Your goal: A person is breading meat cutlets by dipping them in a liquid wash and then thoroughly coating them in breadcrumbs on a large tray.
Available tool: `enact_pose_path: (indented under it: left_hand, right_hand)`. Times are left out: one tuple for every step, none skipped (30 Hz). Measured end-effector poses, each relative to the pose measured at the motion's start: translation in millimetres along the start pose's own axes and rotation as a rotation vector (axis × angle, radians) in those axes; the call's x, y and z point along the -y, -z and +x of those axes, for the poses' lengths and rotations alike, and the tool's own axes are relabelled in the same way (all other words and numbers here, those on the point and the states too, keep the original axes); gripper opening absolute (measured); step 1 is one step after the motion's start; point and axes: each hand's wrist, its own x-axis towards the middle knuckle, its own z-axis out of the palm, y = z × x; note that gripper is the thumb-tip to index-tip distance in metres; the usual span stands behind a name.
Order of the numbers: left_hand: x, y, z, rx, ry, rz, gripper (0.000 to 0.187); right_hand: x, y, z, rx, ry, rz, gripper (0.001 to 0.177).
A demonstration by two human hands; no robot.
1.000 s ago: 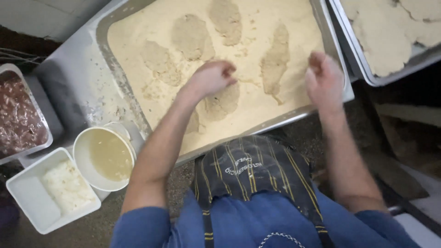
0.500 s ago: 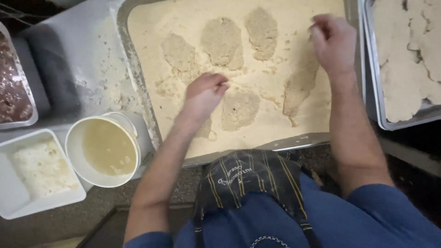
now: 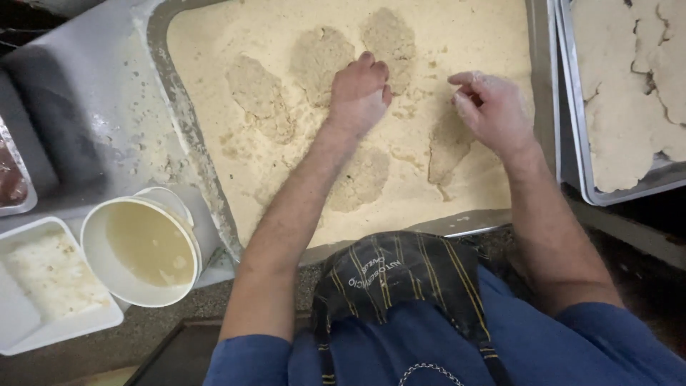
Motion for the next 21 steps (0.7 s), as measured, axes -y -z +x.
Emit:
enact_pose_path:
  left_hand:
    - [1.6,0.1,2.6,0.012,0.001,0.021,0.024]
    - [-3.5,11.4,1.3,0.013,0.003,0.023,0.024]
    - [-8.5,22.8,-0.3,0.026,0.038,-0.092,0.021]
    - [-14.1,33.8,-2.3,0.038,0.073,-0.208,0.018]
    - [-13.9,35.8,0.7,0.038,0.076,-0.208,0.018]
    - [-14.0,37.5,3.5,0.003,0.056,-0.263,0.015]
    - [-14.2,39.2,6.3,-0.033,0.035,-0.317,0.013]
    - [-14.6,43.0,10.4,-0.031,0.037,-0.316,0.013]
    - [-15.0,46.9,14.3,-0.010,0.071,-0.349,0.011]
    - [-15.5,51.3,18.8,0.009,0.104,-0.382,0.012]
    - [-15.0,52.2,25.0,0.009,0.106,-0.381,0.012]
    - [-14.3,53.3,31.3,0.090,0.138,-0.317,0.012]
    - [-13.4,54.4,37.6,0.171,0.170,-0.253,0.013]
    - [-10.9,54.3,36.5,0.171,0.173,-0.251,0.013]
    - [-8.2,54.2,35.4,0.138,0.174,-0.288,0.013]
    - [-6.0,53.5,34.1,0.105,0.176,-0.327,0.013]
    - [-3.5,58.6,26.7,0.105,0.179,-0.326,0.013]
    - [-2.1,63.0,19.5,0.044,0.147,-0.357,0.015]
    - [-0.7,67.3,12.2,-0.016,0.116,-0.388,0.018]
    - [-4.0,67.0,9.6,-0.016,0.119,-0.389,0.018]
    - [-7.2,66.7,7.0,0.038,0.120,-0.308,0.018]
  right_hand:
    - [-0.6,-2.4,-1.2,0.020,-0.025,0.050,0.030]
    - [1.2,-6.4,1.5,0.021,-0.024,0.053,0.030]
    - [3.6,-10.5,4.1,0.072,-0.042,0.031,0.029]
    - [6.0,-14.2,6.1,0.124,-0.059,0.007,0.028]
    - [10.2,-18.1,13.5,0.126,-0.058,0.009,0.028]
    - [14.4,-22.1,20.3,0.121,-0.058,-0.048,0.025]
    - [18.6,-26.1,26.9,0.116,-0.057,-0.105,0.023]
    - [18.7,-30.0,33.0,0.117,-0.057,-0.102,0.023]
    - [19.1,-33.9,38.9,0.082,-0.037,-0.130,0.024]
    - [19.3,-37.2,45.6,0.047,-0.015,-0.160,0.028]
    - [24.0,-38.3,53.0,0.047,-0.013,-0.159,0.028]
    - [28.8,-39.6,60.8,0.100,-0.087,-0.179,0.035]
    - [33.5,-40.9,68.6,0.155,-0.161,-0.198,0.043]
    - [30.5,-44.7,71.7,0.155,-0.159,-0.196,0.043]
    - [27.4,-48.7,75.0,0.125,-0.168,-0.181,0.036]
    - [24.2,-52.7,77.5,0.095,-0.177,-0.167,0.031]
    - [25.8,-50.0,79.4,0.097,-0.176,-0.165,0.031]
    - [26.9,-46.8,80.4,0.100,-0.191,-0.162,0.027]
    - [28.0,-43.6,81.3,0.102,-0.207,-0.158,0.024]
    - [19.6,-47.3,79.2,0.105,-0.206,-0.157,0.024]
    - [11.4,-51.2,77.1,0.088,-0.146,-0.173,0.023]
